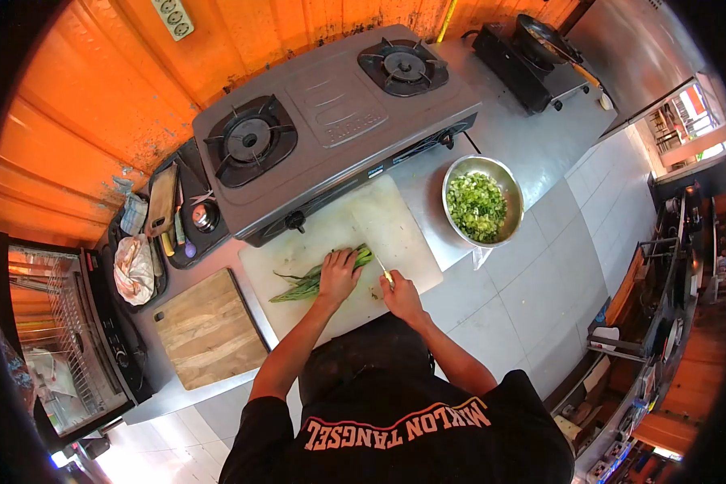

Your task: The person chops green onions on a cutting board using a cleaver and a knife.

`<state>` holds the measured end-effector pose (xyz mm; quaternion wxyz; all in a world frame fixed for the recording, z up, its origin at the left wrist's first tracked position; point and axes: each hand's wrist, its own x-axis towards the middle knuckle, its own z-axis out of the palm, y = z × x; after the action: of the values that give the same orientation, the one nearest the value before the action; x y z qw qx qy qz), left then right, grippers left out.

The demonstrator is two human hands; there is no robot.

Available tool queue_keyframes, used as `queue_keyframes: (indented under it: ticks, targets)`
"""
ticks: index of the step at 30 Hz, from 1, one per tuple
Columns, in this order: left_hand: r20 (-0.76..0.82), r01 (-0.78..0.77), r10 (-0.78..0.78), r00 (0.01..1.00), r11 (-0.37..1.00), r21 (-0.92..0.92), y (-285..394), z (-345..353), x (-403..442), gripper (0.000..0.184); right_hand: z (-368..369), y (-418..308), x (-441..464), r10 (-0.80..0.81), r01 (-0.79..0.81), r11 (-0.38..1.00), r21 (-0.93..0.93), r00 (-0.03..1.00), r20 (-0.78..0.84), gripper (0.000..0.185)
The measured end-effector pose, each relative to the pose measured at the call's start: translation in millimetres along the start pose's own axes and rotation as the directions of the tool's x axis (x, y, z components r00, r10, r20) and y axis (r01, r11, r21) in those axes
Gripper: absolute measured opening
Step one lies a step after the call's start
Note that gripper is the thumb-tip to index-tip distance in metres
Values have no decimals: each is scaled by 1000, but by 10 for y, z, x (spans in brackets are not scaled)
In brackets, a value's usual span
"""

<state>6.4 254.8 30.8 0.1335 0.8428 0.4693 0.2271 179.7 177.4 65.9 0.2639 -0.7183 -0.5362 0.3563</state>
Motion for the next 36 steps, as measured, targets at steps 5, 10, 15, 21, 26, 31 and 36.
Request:
queue_keyframes:
  ticks: [5, 10, 15, 21, 26, 31, 36]
  targets:
    - [-27, 10, -10, 1000, 1000, -10, -93, -216, -22, 36, 83, -74, -17, -6, 5, 999, -51, 1000, -30, 28]
    - [3, 355, -356, 935, 934, 47, -257, -508, -336, 29, 46, -41, 1, 42, -40, 999, 33, 997, -71, 30]
    - [119, 457, -447, 886, 887, -67, -369, -431, -361, 20, -29, -54, -4, 25, -20, 997, 72, 997, -67, 31]
    - [-155, 379, -367, 917, 924, 57, -135, -719, -280, 21, 21, -35, -10, 64, -50, 993, 109, 990, -129, 31]
    - [38, 162, -162, 986, 987, 0, 101, -232, -213, 20, 48, -17, -55, 64, -37, 984, 172, 986, -154, 31]
    - [4, 167, -171, 985, 966, 198, 99, -50, -183, 17, -7, 51, -82, 29, -8, 985, 174, 993, -115, 30]
    - [120, 223, -226, 967, 974, 44, 96, -352, -245, 8, -86, 8, -143, 83, -60, 975, 214, 992, -100, 31]
